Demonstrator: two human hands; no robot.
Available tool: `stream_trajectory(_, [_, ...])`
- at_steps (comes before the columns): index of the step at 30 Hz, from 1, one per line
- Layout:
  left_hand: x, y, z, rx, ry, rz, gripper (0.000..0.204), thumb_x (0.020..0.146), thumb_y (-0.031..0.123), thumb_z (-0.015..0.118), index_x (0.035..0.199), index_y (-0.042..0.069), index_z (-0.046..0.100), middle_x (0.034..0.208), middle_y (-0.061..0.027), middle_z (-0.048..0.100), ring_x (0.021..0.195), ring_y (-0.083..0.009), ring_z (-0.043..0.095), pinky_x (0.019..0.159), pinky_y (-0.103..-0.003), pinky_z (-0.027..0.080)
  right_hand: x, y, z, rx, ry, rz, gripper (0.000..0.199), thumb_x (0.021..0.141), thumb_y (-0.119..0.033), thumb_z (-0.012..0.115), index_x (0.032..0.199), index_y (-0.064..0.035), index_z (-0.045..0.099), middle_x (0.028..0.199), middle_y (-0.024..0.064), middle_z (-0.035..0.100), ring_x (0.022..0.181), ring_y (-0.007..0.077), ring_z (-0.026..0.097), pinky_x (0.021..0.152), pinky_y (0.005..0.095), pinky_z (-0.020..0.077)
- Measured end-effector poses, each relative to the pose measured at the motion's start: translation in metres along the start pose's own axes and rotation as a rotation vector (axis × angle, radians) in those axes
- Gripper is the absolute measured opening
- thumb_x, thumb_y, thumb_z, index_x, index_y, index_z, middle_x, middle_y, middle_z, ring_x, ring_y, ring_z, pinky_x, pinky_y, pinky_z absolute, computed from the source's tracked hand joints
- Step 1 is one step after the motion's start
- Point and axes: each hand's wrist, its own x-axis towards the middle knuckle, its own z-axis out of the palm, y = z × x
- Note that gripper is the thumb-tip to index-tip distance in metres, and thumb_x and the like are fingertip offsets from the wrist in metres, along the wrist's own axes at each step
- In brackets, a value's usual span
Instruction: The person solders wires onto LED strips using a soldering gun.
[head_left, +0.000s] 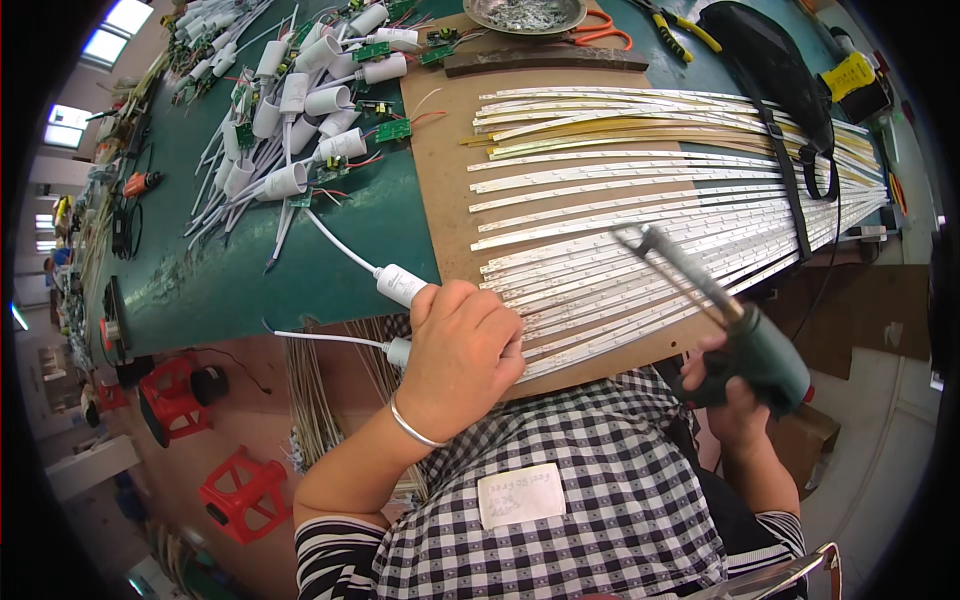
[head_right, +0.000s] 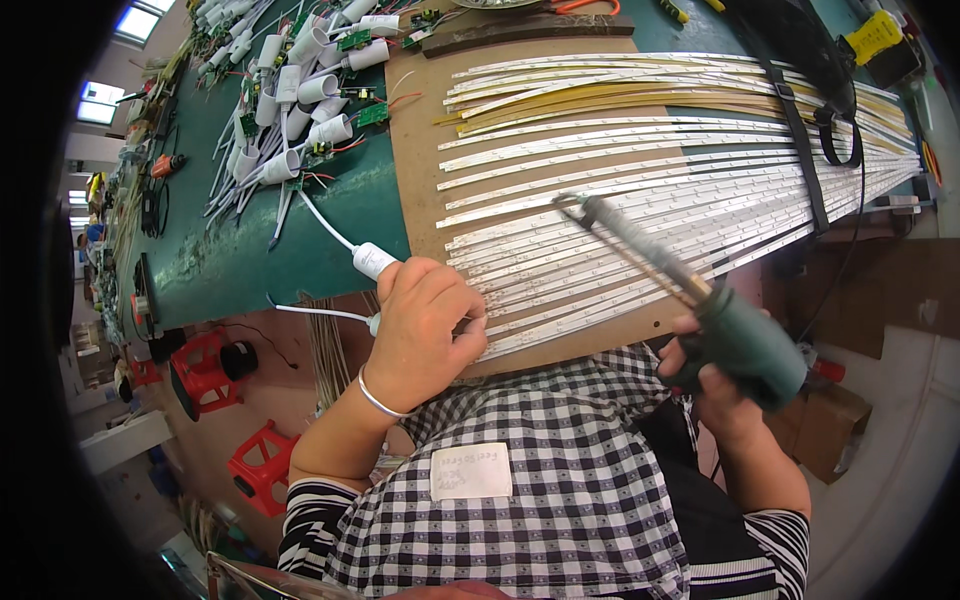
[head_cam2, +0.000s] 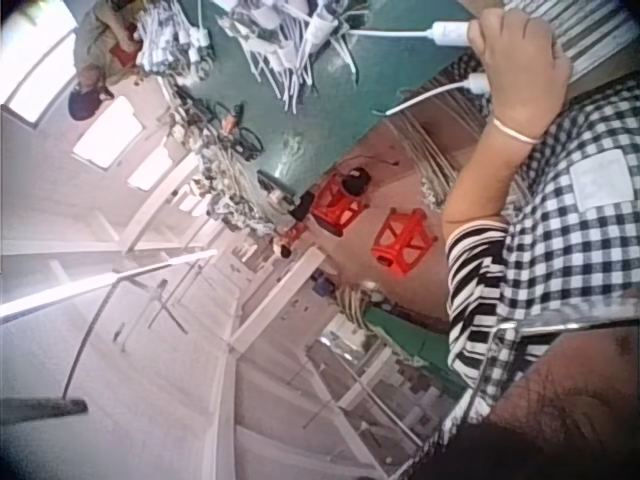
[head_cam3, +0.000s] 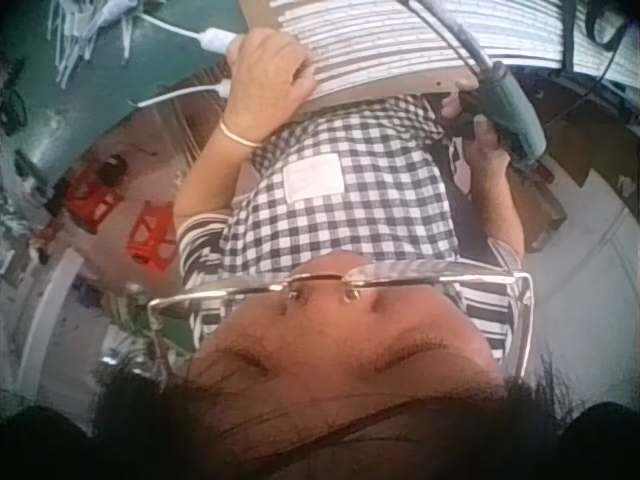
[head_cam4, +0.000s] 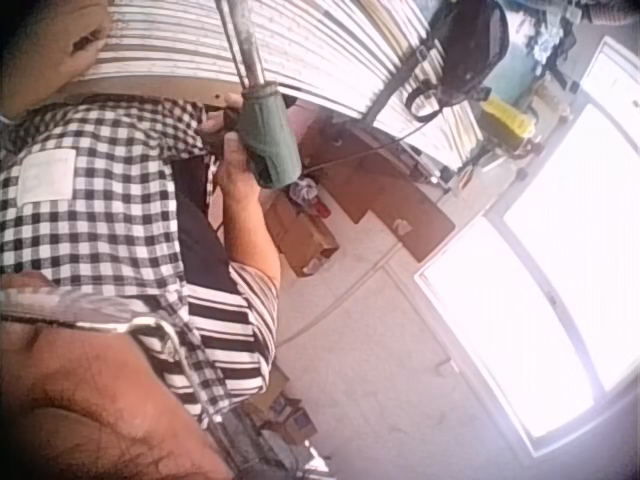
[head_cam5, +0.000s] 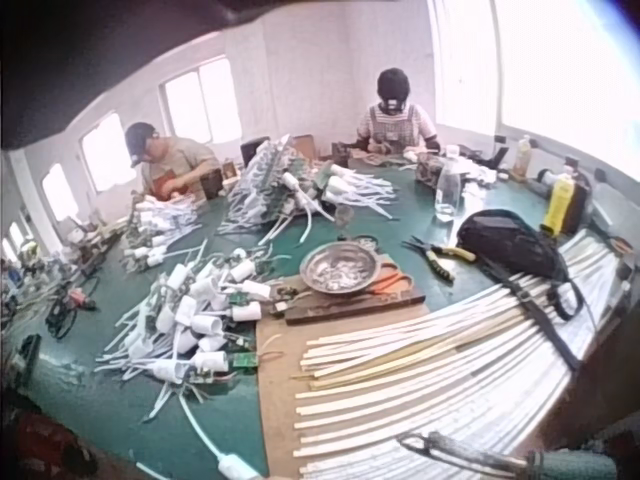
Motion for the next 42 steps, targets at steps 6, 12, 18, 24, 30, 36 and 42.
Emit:
stream_trajectory(6, [0.001, 0.003, -0.002, 0.044, 0.005, 0.012, 0.013, 0.066, 0.009, 0.067, 0.074, 0.013, 0.059, 0.080, -0.0007, 0.056, 0.088, -0.0231, 0.052, 0.084, -0.038, 0.034, 0.010, 0.000, -0.002, 0.068, 0.168, -0.062, 0.062, 0.084, -0.040, 0.064, 0.123, 0.0049, 0.047, 0.104, 0.0169, 0.061, 0.070, 0.0189, 0.062, 0.074, 0.0318, 0.0501])
stream_trajectory(12, [0.002, 0.004, 0.000, 0.061, 0.011, 0.000, 0.012, 0.066, 0.009, 0.067, 0.073, 0.013, 0.058, 0.081, 0.0001, 0.056, 0.088, -0.0222, 0.052, 0.084, -0.040, 0.031, 0.029, 0.002, -0.010, 0.268, 0.188, -0.040, 0.057, 0.087, -0.040, 0.063, 0.124, -0.0005, 0.045, 0.112, 0.0160, 0.058, 0.071, 0.0169, 0.060, 0.107, 0.0435, 0.0361])
stream_trajectory(18, [0.001, 0.003, -0.002, 0.100, 0.030, 0.052, 0.012, 0.067, 0.011, 0.068, 0.074, 0.013, 0.059, 0.083, 0.0008, 0.056, 0.091, -0.0220, 0.052, 0.085, -0.043, 0.029, 0.042, 0.005, -0.018, 0.371, 0.210, -0.030, 0.052, 0.087, -0.034, 0.064, 0.122, 0.0007, 0.048, 0.102, 0.0182, 0.061, 0.062, 0.0218, 0.061, 0.095, 0.0396, 0.0464])
stream_trajectory(24, [-0.002, -0.001, -0.004, 0.141, 0.043, 0.101, 0.008, 0.071, 0.015, 0.067, 0.076, 0.013, 0.061, 0.085, 0.0004, 0.056, 0.096, -0.0211, 0.051, 0.088, -0.047, 0.028, 0.045, 0.015, -0.023, 0.466, 0.204, 0.005, 0.045, 0.088, -0.036, 0.064, 0.117, -0.0030, 0.053, 0.103, 0.0166, 0.062, 0.090, 0.0267, 0.064, 0.075, 0.0312, 0.0500])
stream_trajectory(30, [0.002, -0.008, -0.011, 0.072, 0.009, 0.145, 0.007, 0.073, 0.016, 0.065, 0.077, 0.013, 0.061, 0.087, -0.0002, 0.057, 0.099, -0.0216, 0.051, 0.092, -0.048, 0.029, 0.047, 0.012, -0.025, 0.486, 0.211, 0.024, 0.043, 0.088, -0.035, 0.065, 0.116, -0.0046, 0.054, 0.102, 0.0155, 0.063, 0.088, 0.0274, 0.064, 0.072, 0.0301, 0.0500])
stream_trajectory(36, [-0.003, -0.050, -0.059, 0.065, -0.020, 0.167, 0.031, 0.066, 0.007, 0.064, 0.097, 0.013, 0.062, 0.109, -0.0038, 0.059, 0.118, -0.0289, 0.047, 0.099, -0.047, 0.029, 0.047, 0.016, -0.030, 0.400, 0.177, 0.013, 0.047, 0.086, -0.038, 0.067, 0.116, -0.0045, 0.054, 0.101, 0.0158, 0.064, 0.079, 0.0252, 0.064, 0.066, 0.0279, 0.0500])
stream_trajectory(42, [-0.017, -0.087, -0.048, 0.064, 0.006, 0.169, 0.046, 0.067, 0.000, 0.064, 0.110, 0.014, 0.061, 0.107, -0.0058, 0.056, 0.104, -0.0287, 0.054, 0.094, -0.044, 0.039, 0.043, 0.026, -0.035, 0.490, 0.134, 0.030, 0.051, 0.086, -0.041, 0.064, 0.119, -0.0030, 0.052, 0.099, 0.0134, 0.062, 0.064, 0.0216, 0.060, 0.090, 0.0365, 0.0489])
